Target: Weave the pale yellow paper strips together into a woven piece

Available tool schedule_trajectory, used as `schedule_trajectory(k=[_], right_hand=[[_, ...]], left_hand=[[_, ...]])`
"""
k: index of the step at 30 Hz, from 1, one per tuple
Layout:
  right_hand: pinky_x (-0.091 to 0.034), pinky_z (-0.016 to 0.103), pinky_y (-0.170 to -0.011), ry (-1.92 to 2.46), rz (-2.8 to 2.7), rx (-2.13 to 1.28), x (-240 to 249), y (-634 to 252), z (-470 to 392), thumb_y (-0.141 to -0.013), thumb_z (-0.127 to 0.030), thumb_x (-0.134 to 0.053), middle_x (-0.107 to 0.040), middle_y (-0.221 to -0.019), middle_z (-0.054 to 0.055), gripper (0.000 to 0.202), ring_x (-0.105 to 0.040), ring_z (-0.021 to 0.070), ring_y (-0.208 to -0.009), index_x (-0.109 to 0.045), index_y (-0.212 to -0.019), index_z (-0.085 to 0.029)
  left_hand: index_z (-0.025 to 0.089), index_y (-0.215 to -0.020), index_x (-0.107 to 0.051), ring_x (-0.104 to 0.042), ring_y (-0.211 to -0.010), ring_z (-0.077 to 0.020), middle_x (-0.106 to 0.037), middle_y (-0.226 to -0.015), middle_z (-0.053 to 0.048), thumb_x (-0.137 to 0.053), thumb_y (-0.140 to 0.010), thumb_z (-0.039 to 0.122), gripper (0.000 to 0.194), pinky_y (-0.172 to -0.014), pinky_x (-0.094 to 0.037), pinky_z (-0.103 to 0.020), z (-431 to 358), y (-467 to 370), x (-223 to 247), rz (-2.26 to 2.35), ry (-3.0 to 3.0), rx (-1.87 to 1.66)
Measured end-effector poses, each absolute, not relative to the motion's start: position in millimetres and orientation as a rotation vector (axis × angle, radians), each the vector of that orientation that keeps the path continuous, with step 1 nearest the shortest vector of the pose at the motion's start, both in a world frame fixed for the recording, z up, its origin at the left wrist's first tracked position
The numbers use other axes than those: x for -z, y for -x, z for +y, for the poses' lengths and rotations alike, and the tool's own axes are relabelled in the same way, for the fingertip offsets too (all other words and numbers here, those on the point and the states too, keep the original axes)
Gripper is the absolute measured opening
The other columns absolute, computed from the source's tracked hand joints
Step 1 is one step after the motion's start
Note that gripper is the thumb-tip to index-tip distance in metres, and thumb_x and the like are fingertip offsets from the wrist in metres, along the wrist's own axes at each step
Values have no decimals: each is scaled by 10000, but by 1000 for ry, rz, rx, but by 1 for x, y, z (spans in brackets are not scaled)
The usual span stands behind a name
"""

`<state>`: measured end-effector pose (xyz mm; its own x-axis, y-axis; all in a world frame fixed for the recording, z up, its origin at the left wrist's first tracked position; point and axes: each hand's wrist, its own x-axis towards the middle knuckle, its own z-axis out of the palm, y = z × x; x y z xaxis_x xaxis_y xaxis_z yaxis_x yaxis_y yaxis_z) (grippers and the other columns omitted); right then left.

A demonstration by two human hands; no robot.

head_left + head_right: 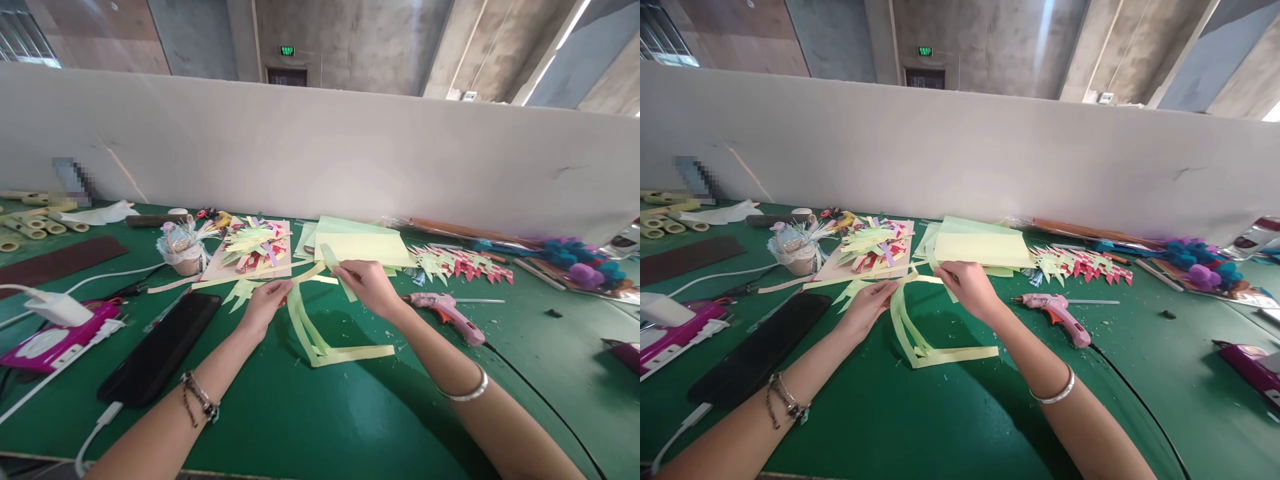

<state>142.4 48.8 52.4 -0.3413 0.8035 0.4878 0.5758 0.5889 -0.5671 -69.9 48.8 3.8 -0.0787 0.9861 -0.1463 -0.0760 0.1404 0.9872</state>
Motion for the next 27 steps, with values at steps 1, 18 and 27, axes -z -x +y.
schedule_trajectory(k=[1,18,27], right_hand=[[-265,224,-491,1086,-2049,-406,-52,-142,48,-876,-377,-413,-461,-507,-14,388,-326,82,-471,-546,-579,-166],[-230,189,-348,1004,-1526,-1047,-53,-150,53,-856,-479,-426,-562,-536,-19,383,-309,38,-350,-626,-841,-153],[-242,192,-357,1055,-1530,-1017,-52,-151,54,-844,-501,-429,-554,-522,-22,401,-316,43,-354,-620,-840,-148]], left_hand=[[163,-763,-724,-561,-631,-148,-667,-695,-43,-762,-496,504,434,-610,-435,-258,49,70,-4,1281,-1008,-1193],[155,-698,-712,-530,-576,-108,-611,-582,-1,-805,-427,455,415,-566,-406,-222,50,69,-5,1207,-836,-1256],[165,-713,-719,-547,-582,-88,-650,-632,0,-824,-447,365,349,-596,-441,-203,52,72,-5,1107,-739,-1279]])
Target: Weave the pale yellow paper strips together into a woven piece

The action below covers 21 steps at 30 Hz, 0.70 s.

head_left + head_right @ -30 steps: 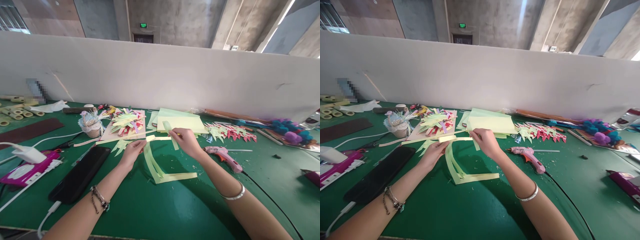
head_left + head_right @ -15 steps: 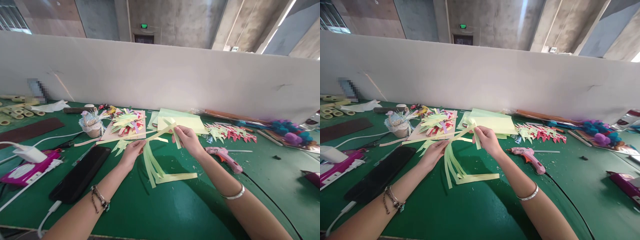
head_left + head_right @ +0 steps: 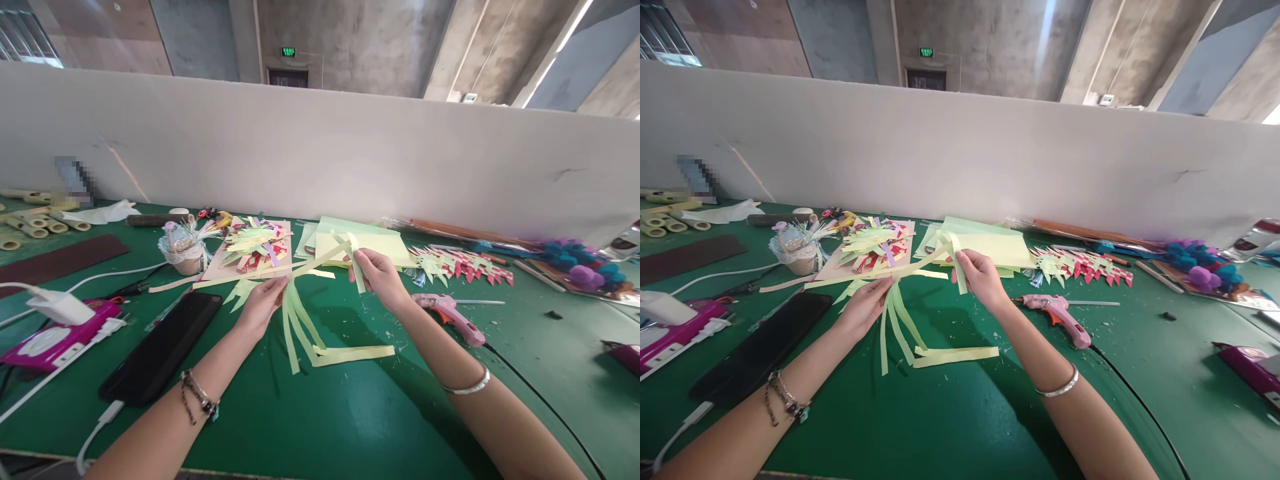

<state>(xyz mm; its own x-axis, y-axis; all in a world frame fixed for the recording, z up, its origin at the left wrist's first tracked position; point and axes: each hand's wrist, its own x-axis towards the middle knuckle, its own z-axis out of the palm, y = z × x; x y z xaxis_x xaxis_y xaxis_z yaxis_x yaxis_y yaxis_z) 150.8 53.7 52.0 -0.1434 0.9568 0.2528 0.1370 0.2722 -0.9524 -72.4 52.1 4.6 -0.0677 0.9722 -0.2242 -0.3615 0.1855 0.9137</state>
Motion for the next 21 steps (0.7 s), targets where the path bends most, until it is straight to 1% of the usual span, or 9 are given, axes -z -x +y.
schedule_trajectory(k=[3,7,11,16,18,19,21], right_hand=[[-246,199,-362,1075,-1551,-997,-51,-151,55,-840,-512,-426,-553,-524,-19,409,-325,51,-360,-620,-842,-151],[-260,209,-380,1097,-1609,-889,-49,-154,58,-841,-512,-426,-553,-536,-11,404,-335,62,-381,-614,-824,-155],[-254,207,-393,1122,-1707,-782,-48,-157,59,-833,-479,-466,-547,-538,-11,352,-316,65,-405,-604,-789,-158],[-263,208,-391,1119,-1702,-857,-50,-154,56,-846,-464,-443,-557,-560,-10,343,-318,62,-394,-603,-799,-164],[-284,210,-398,1099,-1634,-950,-50,-153,55,-848,-469,-429,-564,-565,-14,340,-349,66,-396,-587,-802,-172],[-312,211,-417,1076,-1596,-987,-49,-152,55,-849,-468,-424,-568,-571,-15,334,-388,72,-415,-576,-799,-176],[-383,222,-502,1039,-1559,-999,-48,-151,56,-843,-454,-438,-581,-595,-9,310,-482,90,-498,-555,-763,-177]], left_hand=[[165,-708,-719,-561,-595,-96,-662,-654,-8,-821,-457,350,328,-613,-456,-213,52,72,-5,1091,-735,-1299],[152,-657,-707,-559,-574,-105,-645,-613,-10,-822,-438,350,317,-574,-447,-223,51,71,-10,1157,-719,-1346],[147,-668,-708,-548,-566,-103,-635,-594,-6,-826,-409,374,364,-568,-440,-227,52,71,-12,1183,-735,-1379],[158,-677,-716,-531,-575,-94,-649,-621,-3,-830,-364,414,421,-586,-437,-224,51,69,-14,1158,-754,-1437],[158,-672,-715,-534,-589,-93,-662,-651,-7,-831,-353,419,428,-603,-437,-224,50,68,-15,1144,-749,-1456],[157,-671,-714,-537,-600,-93,-666,-663,-8,-832,-350,418,430,-614,-438,-223,49,68,-16,1137,-746,-1464],[155,-674,-711,-550,-629,-100,-669,-674,-9,-831,-354,420,433,-636,-438,-225,49,68,-16,1129,-749,-1468]])
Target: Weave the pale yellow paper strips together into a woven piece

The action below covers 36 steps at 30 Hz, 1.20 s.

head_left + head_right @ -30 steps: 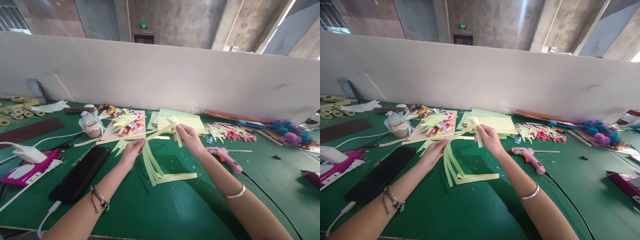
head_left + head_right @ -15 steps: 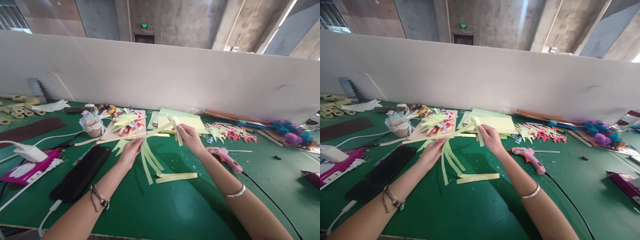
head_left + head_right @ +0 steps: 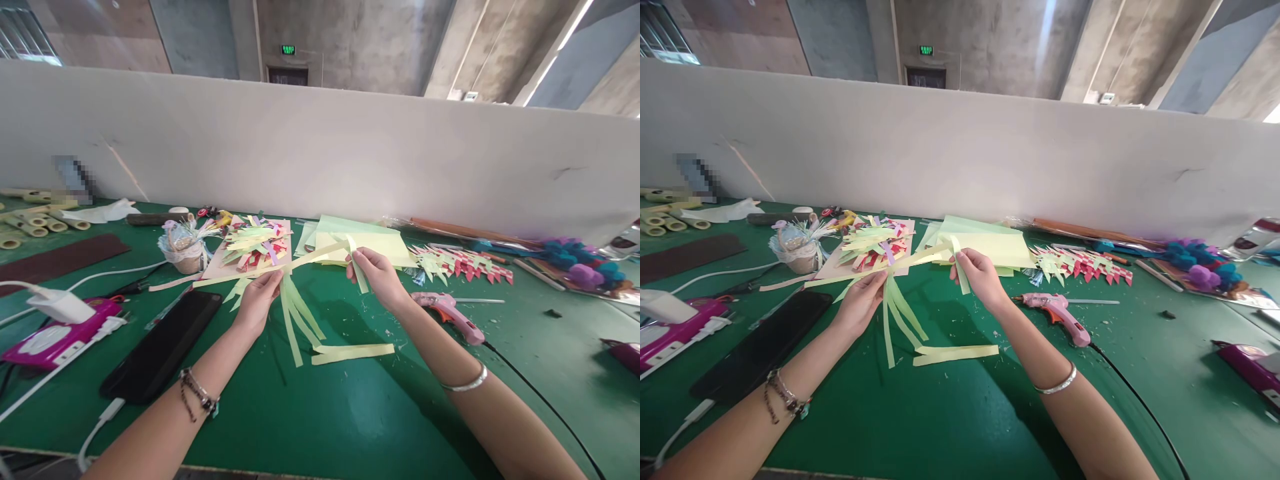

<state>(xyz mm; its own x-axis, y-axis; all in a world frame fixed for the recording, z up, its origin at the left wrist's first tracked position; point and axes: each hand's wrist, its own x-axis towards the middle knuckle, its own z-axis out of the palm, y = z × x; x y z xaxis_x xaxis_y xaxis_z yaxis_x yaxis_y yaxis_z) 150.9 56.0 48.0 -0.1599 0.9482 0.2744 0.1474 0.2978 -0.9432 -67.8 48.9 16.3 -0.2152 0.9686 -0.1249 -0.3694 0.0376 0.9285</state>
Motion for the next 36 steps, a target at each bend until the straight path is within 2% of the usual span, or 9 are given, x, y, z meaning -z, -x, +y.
schedule_trajectory(k=[3,6,8,11,15,18,28,36], right_hand=[[-428,249,-637,1026,-1601,-991,-47,-150,57,-815,-412,-501,-607,-654,7,255,-563,111,-624,-533,-730,-173],[-436,252,-641,1003,-1559,-1219,-46,-148,57,-788,-366,-533,-588,-680,-5,197,-564,102,-619,-527,-755,-172],[-426,237,-588,994,-1466,-1371,-45,-146,57,-768,-313,-543,-534,-653,-34,141,-512,72,-537,-530,-780,-173],[-372,216,-491,1002,-1365,-1436,-45,-144,55,-763,-273,-527,-444,-601,-74,122,-354,29,-410,-537,-839,-178],[-328,209,-443,977,-1332,-1455,-46,-143,53,-800,-359,-508,-437,-602,-75,198,-282,17,-385,-544,-868,-176],[-296,201,-412,967,-1321,-1475,-47,-144,53,-806,-412,-510,-444,-577,-80,245,-263,12,-363,-543,-856,-175],[-280,195,-374,840,-1306,-1550,-47,-147,53,-825,-467,-490,-466,-480,-95,292,-217,17,-304,-539,-800,-180],[-266,192,-367,800,-1286,-1551,-47,-150,55,-840,-457,-478,-458,-464,-96,279,-188,16,-300,-544,-818,-188]], left_hand=[[149,-686,-705,-559,-645,-118,-665,-677,-19,-818,-385,448,439,-641,-439,-243,49,69,-14,1142,-793,-1465],[149,-717,-705,-544,-628,-118,-656,-675,-22,-809,-395,476,470,-620,-432,-246,50,70,-11,1181,-825,-1472],[150,-716,-703,-522,-604,-107,-641,-658,-15,-805,-398,489,476,-605,-424,-238,51,71,-10,1198,-840,-1473],[148,-682,-692,-472,-552,-92,-598,-603,1,-792,-409,515,469,-572,-409,-234,50,71,-10,1206,-881,-1470],[148,-643,-680,-412,-520,-77,-530,-534,28,-794,-400,522,460,-544,-387,-224,50,70,-11,1194,-885,-1490],[149,-642,-681,-412,-529,-75,-544,-550,26,-799,-399,509,450,-546,-381,-220,50,70,-11,1192,-876,-1483],[155,-703,-705,-498,-586,-104,-628,-631,-9,-796,-430,482,436,-579,-403,-236,49,70,-12,1179,-874,-1463],[153,-678,-705,-488,-565,-87,-633,-635,-2,-810,-399,461,428,-575,-400,-225,49,69,-12,1156,-822,-1484]])
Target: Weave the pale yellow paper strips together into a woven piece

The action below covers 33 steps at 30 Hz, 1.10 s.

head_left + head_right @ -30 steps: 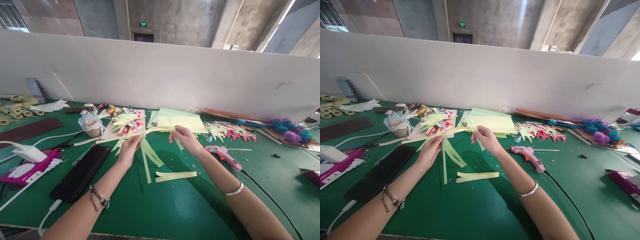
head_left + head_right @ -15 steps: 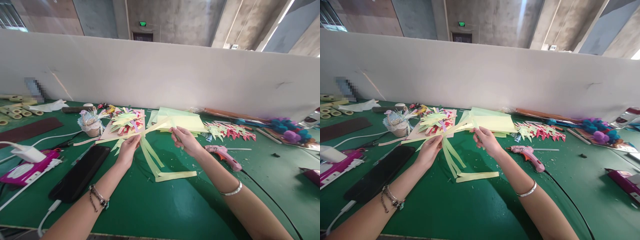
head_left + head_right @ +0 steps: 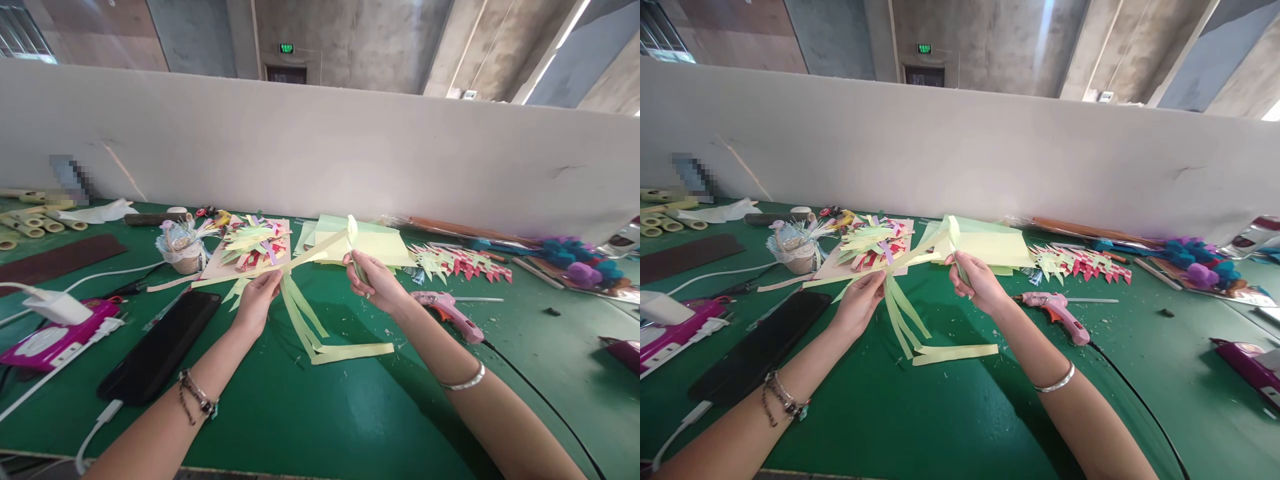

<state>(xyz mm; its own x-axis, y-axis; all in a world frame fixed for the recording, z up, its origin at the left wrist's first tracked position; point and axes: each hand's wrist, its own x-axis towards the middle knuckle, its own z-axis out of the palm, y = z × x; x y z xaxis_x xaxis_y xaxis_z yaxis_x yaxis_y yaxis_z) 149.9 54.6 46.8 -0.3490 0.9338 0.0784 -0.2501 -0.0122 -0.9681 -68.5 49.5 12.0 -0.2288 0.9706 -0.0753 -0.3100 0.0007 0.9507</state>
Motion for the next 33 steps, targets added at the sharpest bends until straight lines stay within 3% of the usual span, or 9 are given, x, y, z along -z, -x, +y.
schedule_trajectory(k=[16,24,33], right_hand=[[-312,204,-339,1053,-1462,-1250,-46,-150,56,-831,-551,-430,-492,-457,-59,416,-375,52,-294,-592,-835,-167],[-322,192,-326,1013,-1394,-1347,-45,-151,56,-849,-532,-409,-508,-433,-60,413,-312,41,-265,-588,-835,-160],[-322,199,-332,977,-1351,-1401,-42,-154,59,-867,-496,-397,-512,-434,-57,385,-278,38,-260,-585,-851,-160]], left_hand=[[154,-702,-711,-513,-627,-111,-629,-645,-4,-803,-405,493,461,-621,-426,-236,50,71,-11,1165,-866,-1516],[161,-749,-726,-536,-727,-149,-660,-734,-24,-774,-493,501,429,-695,-425,-252,53,77,-10,1199,-1077,-1593],[164,-745,-723,-529,-711,-144,-647,-712,-14,-755,-524,500,403,-702,-421,-254,53,82,-12,1202,-1155,-1642]])
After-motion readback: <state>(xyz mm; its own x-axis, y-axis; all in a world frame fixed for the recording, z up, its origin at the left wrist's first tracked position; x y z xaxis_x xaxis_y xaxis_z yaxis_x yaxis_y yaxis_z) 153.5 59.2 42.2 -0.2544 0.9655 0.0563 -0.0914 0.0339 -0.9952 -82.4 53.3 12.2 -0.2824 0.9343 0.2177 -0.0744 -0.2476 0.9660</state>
